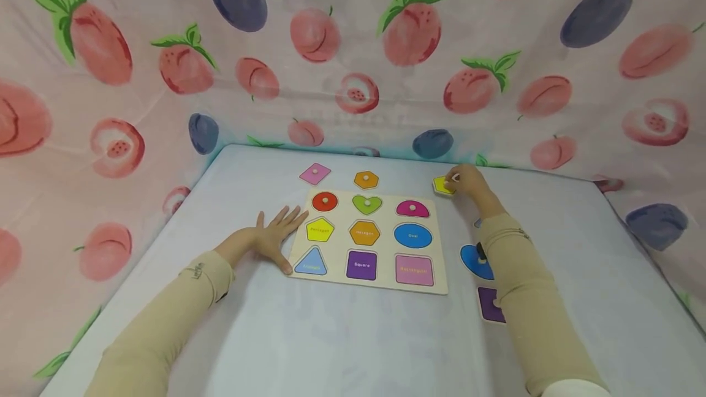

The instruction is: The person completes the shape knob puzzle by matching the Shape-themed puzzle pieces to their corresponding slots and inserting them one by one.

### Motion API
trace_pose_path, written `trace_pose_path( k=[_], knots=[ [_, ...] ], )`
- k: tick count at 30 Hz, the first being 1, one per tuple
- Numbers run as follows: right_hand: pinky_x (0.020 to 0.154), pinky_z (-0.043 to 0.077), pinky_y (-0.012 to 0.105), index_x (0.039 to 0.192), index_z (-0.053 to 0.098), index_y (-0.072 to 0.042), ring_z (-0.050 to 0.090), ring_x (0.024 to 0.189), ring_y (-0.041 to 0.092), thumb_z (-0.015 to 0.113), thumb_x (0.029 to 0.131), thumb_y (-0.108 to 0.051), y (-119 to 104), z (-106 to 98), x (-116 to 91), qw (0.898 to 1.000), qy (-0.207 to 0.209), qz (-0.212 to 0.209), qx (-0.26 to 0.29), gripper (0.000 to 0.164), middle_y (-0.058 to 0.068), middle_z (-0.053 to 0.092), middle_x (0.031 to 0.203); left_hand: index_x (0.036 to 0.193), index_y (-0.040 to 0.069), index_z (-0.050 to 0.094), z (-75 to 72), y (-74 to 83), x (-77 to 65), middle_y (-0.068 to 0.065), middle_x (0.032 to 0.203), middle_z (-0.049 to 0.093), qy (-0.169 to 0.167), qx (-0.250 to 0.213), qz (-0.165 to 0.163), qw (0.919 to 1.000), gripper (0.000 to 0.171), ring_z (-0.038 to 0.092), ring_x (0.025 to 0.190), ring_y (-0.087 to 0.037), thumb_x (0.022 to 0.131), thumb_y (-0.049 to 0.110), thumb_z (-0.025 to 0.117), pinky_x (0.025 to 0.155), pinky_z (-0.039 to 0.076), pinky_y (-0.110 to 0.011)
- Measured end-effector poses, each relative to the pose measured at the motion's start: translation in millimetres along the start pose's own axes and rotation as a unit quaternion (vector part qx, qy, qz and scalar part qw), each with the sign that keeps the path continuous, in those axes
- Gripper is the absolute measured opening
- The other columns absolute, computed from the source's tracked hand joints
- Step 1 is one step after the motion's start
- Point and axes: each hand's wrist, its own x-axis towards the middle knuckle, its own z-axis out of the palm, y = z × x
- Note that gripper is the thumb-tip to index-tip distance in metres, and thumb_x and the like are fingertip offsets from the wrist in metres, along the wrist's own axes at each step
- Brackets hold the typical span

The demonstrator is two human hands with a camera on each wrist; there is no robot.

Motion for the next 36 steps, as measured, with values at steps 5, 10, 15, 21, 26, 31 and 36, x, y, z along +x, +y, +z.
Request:
trace_pose_path(
  k=[5, 10, 15, 21, 26, 31, 36],
  knots=[
    [0.097, 0.045, 0.052, 0.103, 0.063, 0.008, 0.052, 0.11, 0.043, 0.06, 0.091, -0.01, -5.8, -3.6, -1.8, 1.0, -0.005, -0.013, -0.003, 0.022, 0.028, 0.059, 0.115, 0.152, 0.017, -0.005, -3.2, -0.8, 3.3, -0.011, 0.159, -0.016, 0.002, 0.0, 0.0, 1.0, 0.13, -0.018, 0.144, -0.037, 0.061, 0.051, 0.082, 0.103, -0.018, -0.071],
    [0.095, 0.046, 0.051, 0.101, 0.064, 0.007, 0.054, 0.108, 0.041, 0.061, 0.091, -0.01, -7.5, -1.7, -7.3, 1.0, 0.002, -0.025, -0.003, 0.02, 0.026, 0.061, 0.113, 0.152, 0.017, -0.004, -0.1, 0.9, 5.8, -0.012, 0.159, -0.015, -0.001, -0.004, -0.002, 1.0, 0.129, -0.017, 0.144, -0.037, 0.062, 0.052, 0.081, 0.103, -0.018, -0.071],
    [0.096, 0.046, 0.051, 0.1, 0.065, 0.005, 0.054, 0.109, 0.04, 0.061, 0.091, -0.011, -13.1, 5.8, -17.6, 0.999, -0.009, -0.043, -0.001, 0.019, 0.025, 0.062, 0.116, 0.152, 0.017, -0.003, 4.1, 5.0, 5.6, -0.013, 0.159, -0.014, -0.011, -0.011, -0.003, 0.9999, 0.129, -0.016, 0.144, -0.038, 0.061, 0.053, 0.081, 0.102, -0.018, -0.072],
    [0.097, 0.046, 0.051, 0.098, 0.065, 0.003, 0.055, 0.11, 0.04, 0.062, 0.091, -0.011, -33.7, 6.6, -27.2, 0.998, -0.006, -0.07, -0.007, 0.016, 0.024, 0.062, 0.116, 0.152, 0.017, -0.004, 2.8, 5.0, 7.9, -0.012, 0.159, -0.014, -0.005, -0.006, -0.008, 0.9999, 0.129, -0.016, 0.144, -0.038, 0.061, 0.051, 0.082, 0.102, -0.017, -0.072],
    [0.096, 0.048, 0.048, 0.099, 0.066, 0.002, 0.056, 0.108, 0.038, 0.064, 0.089, -0.012, -48.0, 9.5, -30.6, 0.996, -0.006, -0.091, -0.014, 0.018, 0.022, 0.064, 0.114, 0.152, 0.018, -0.004, 2.3, 1.7, 9.9, -0.011, 0.159, -0.015, -0.002, 0.002, -0.008, 1.0, 0.13, -0.016, 0.144, -0.037, 0.061, 0.052, 0.082, 0.102, -0.017, -0.072],
    [0.095, 0.049, 0.047, 0.098, 0.067, 0.001, 0.058, 0.105, 0.036, 0.065, 0.089, -0.013, -60.9, 14.0, -34.9, 0.993, -0.001, -0.118, -0.01, 0.017, 0.02, 0.066, 0.111, 0.152, 0.017, -0.005, 0.1, 3.5, 7.2, -0.012, 0.159, -0.015, -0.006, 0.007, -0.007, 0.9999, 0.13, -0.016, 0.144, -0.038, 0.061, 0.053, 0.081, 0.102, -0.016, -0.073],
    [0.095, 0.049, 0.047, 0.096, 0.066, 0.0, 0.058, 0.104, 0.035, 0.065, 0.088, -0.013, -73.0, 20.4, -41.2, 0.99, 0.007, -0.14, 0.003, 0.015, 0.019, 0.066, 0.11, 0.152, 0.017, -0.006, -1.1, 4.0, 4.2, -0.012, 0.158, -0.016, -0.008, 0.007, -0.003, 0.9999, 0.13, -0.017, 0.144, -0.038, 0.061, 0.054, 0.081, 0.102, -0.016, -0.072]
  ],
)
